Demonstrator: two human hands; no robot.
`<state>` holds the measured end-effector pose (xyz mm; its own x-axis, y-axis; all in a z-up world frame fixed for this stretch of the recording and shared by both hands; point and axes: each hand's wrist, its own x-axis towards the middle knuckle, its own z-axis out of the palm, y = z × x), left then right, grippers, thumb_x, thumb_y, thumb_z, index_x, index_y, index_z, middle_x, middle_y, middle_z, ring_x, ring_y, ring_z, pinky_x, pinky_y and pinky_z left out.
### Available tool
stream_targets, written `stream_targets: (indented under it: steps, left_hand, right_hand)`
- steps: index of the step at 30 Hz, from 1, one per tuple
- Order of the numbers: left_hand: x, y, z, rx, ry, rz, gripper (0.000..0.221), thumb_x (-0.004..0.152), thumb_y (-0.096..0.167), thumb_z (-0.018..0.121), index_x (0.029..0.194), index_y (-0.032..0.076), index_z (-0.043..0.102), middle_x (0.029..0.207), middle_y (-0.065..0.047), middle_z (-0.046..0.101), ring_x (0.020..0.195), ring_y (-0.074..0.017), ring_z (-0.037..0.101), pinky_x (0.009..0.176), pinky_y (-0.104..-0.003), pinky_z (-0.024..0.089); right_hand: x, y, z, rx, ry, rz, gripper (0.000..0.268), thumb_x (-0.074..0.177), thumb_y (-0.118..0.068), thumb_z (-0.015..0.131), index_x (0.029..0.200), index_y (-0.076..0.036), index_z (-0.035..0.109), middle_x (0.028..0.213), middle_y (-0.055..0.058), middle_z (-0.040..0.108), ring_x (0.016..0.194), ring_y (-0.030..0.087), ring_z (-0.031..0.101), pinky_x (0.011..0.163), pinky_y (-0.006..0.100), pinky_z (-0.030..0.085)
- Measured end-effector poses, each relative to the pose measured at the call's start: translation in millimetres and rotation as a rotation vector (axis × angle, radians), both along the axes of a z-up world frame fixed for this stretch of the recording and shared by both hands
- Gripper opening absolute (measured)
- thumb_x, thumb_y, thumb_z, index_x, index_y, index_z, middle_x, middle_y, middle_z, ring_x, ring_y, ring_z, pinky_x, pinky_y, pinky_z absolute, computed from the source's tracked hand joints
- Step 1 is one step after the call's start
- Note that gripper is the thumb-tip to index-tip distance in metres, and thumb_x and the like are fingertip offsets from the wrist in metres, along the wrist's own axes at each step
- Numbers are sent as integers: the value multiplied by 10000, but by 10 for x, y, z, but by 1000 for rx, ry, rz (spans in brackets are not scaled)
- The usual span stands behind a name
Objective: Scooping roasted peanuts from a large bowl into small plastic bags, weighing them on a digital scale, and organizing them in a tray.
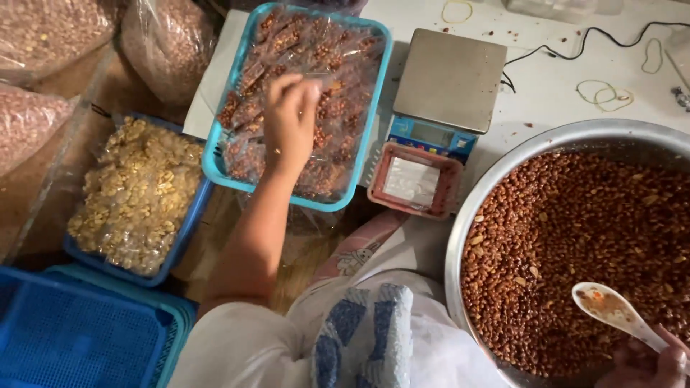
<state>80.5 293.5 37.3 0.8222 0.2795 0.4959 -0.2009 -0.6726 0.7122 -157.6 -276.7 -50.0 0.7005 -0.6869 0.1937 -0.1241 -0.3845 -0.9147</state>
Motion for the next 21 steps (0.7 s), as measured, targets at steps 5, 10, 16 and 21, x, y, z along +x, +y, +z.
stream_targets:
  steps: [5,10,16,21]
  left_hand:
    - [-30,188,-406,463,729,20,736,1051,593,322,1638,170,186,1678,-236,98,1544,-426,16,1242,-561,112]
    - [24,-157,-131,632,472,119,785,1058,507,557,1614,35,266,1663,-234,191,1524,-462,101,1207,-651,153]
    - [-31,-1157,-427,547,484,-539,428,1010,343,545,1419,220,576,1341,-25,641,1127,-293,642,747,-496,565]
    - [227,-1338,-1414,791,910,-691,620,842,96,616,1428,297,598,1460,-51,567,1306,-347,574,1030,-524,493]
  right_hand:
    - [-10,220,265,-49,83,-8,408,1364,-378,397,1494,-67,626,1077,72,603,768,119,531,638,193,365]
    - [57,199,454,321,92,-199,94,1143,-343,646,1184,-285,707,983,-67,640,872,-7,597,737,113,490]
    - [266,-107,188,-273,3,93,156,1128,9,660,1235,66,758,1196,181,729,1091,246,659,945,346,503]
    - [547,528,215,-477,233,311,296,826,130,517,952,26,763,1000,212,734,1013,385,695,932,453,532]
